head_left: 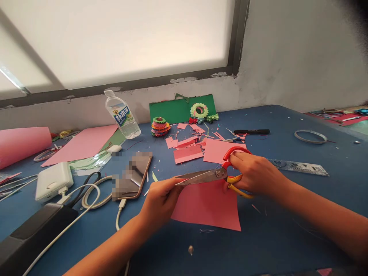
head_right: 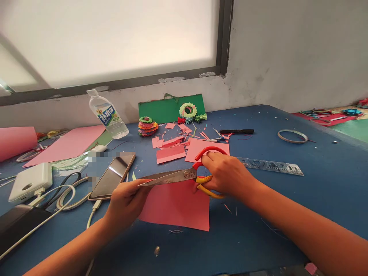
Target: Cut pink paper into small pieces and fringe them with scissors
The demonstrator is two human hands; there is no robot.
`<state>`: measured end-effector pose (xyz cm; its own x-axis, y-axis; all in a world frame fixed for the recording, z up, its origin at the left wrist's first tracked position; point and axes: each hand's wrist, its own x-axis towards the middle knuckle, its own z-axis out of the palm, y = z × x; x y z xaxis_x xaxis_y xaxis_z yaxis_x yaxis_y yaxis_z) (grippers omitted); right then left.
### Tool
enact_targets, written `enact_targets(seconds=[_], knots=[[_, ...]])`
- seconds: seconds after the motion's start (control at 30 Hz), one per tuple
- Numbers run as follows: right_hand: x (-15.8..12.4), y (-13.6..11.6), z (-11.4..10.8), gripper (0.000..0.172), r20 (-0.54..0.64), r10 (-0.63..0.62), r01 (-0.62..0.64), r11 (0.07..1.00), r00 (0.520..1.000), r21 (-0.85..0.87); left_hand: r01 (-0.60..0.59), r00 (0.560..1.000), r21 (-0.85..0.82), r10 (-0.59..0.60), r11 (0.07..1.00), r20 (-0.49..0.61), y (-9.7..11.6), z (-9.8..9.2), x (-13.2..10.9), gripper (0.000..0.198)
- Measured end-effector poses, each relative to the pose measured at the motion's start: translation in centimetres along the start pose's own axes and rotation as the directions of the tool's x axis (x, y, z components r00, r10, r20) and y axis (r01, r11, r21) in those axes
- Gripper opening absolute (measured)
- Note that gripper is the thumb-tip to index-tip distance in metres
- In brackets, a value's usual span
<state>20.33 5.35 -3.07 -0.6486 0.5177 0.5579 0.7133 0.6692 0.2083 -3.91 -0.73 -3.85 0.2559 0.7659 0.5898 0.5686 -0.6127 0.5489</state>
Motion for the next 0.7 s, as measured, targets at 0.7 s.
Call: enact_targets(seconds=[0.7], knots=[[0.0,-0.01,-0.05,0.044,-0.007,-0.028,0.028,0.999,1.0,0.017,0.016,1.0,0.025,-0.016,1.0,0.018,-0.03,-0.04,-0.01,0.029]])
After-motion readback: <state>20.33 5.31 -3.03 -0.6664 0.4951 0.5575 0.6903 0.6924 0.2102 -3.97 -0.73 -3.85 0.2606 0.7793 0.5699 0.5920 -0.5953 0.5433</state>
